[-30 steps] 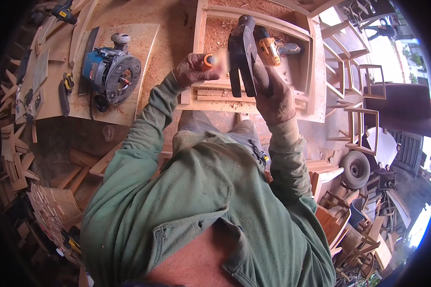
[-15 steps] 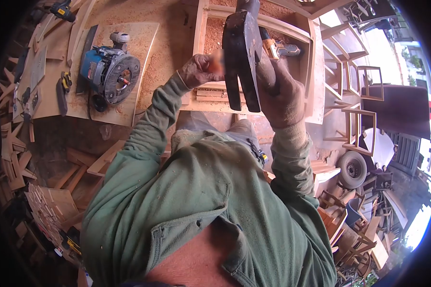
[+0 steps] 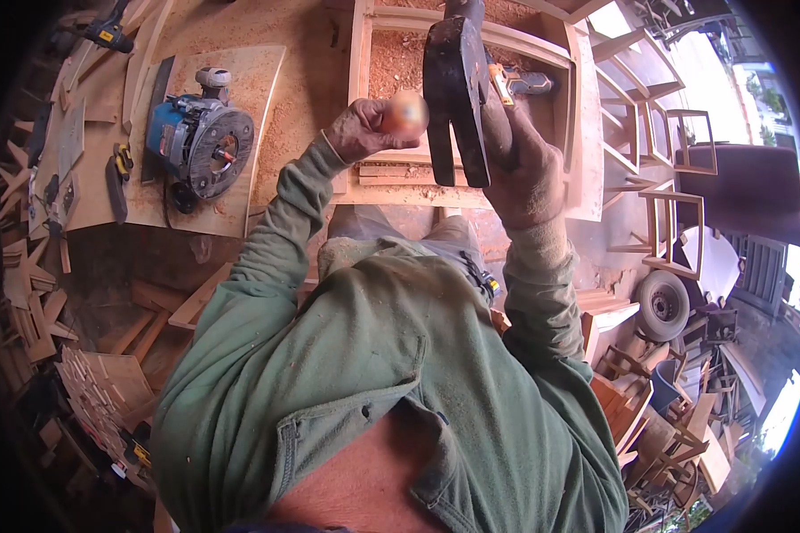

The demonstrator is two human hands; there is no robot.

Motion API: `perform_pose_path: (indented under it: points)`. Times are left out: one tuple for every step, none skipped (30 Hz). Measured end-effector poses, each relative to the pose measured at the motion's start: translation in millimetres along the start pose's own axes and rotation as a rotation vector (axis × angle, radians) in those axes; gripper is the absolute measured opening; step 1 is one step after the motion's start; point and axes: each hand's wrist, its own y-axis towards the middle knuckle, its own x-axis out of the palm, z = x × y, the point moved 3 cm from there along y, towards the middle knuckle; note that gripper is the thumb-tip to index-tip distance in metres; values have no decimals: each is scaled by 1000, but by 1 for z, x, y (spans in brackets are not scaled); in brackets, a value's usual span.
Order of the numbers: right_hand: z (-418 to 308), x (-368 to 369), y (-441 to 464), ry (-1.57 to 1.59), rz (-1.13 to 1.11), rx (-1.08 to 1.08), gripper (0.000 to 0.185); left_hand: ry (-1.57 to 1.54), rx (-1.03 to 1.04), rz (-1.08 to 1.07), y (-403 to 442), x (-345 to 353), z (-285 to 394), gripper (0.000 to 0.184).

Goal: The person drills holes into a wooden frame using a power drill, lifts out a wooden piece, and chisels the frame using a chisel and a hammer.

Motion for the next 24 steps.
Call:
perform_pose_path:
  points:
    - [3, 1, -1, -25, 10, -30, 33, -22, -9, -5, -1, 0, 0, 28]
    - [5, 1, -1, -51, 20, -60, 33, -44, -18, -11, -2, 0, 2, 28]
    - [7, 0, -1, -21, 13, -41, 33, -67, -27, -17, -3, 0, 3, 27]
    - [9, 0, -1, 10, 5, -22, 34, -70, -27, -17, -3, -2, 2, 27]
    - [10, 1, -2, 40, -3, -2, 34, -73, -27, -17, -4, -5, 0, 27]
    - [6, 0, -1, 24, -25, 5, 35, -77, -27, -18, -5, -6, 0, 27]
    - [-1, -3, 0, 7, -46, 11, 36, -75, -12, -15, -5, -7, 0, 26]
    - [-4, -4, 1, -10, -68, 19, 37, -74, 3, -13, -6, -6, 0, 26]
    - [-4, -5, 1, -24, -70, 15, 38, -73, 18, -9, -7, -7, 0, 25]
    - [-2, -6, 1, -38, -71, 11, 39, -69, 23, -1, -8, -8, 0, 25]
    - [-1, -7, 1, -50, -71, 6, 40, -66, 28, 7, -10, -9, -2, 24]
    - [-2, -8, 2, -64, -47, 4, 39, -61, 34, 14, -11, -11, 0, 24]
    - [-4, -10, 2, -76, -24, 3, 38, -60, 27, 8, -12, -12, 2, 23]
    - [-6, -11, 3, -88, -2, 3, 37, -61, 19, 2, -14, -14, 4, 23]
    - [-14, -14, 6, -107, 43, -26, 36, -60, 12, -3, -16, -14, 6, 22]
    - [-26, -16, 10, -126, 89, -55, 35, -62, 23, -4, -17, -15, 7, 22]
    - [-36, -18, 12, -146, 134, -83, 34, -66, 33, -6, -18, -15, 6, 23]
    - [-41, -19, 11, -121, 103, -72, 34, -70, 44, -8, -20, -15, 5, 23]
    - [-42, -16, 10, -172, 81, -110, 33, -101, 57, -15, -21, -15, 3, 23]
    - [-41, -9, 9, -224, 59, -149, 32, -133, 70, -23, -23, -15, 1, 23]
    - [-41, -1, 6, -276, 39, -187, 32, -163, 84, -32, -24, -16, -1, 24]
    - [-37, 12, 2, -255, -60, -168, 23, -145, 93, 23, -26, -12, 6, 22]
    - [-18, 31, -6, -436, -277, -81, 15, -147, 109, 26, -26, -15, 2, 22]
    - [-9, 40, -12, -473, -311, -111, 13, -151, 123, 28, -27, -17, -7, 22]
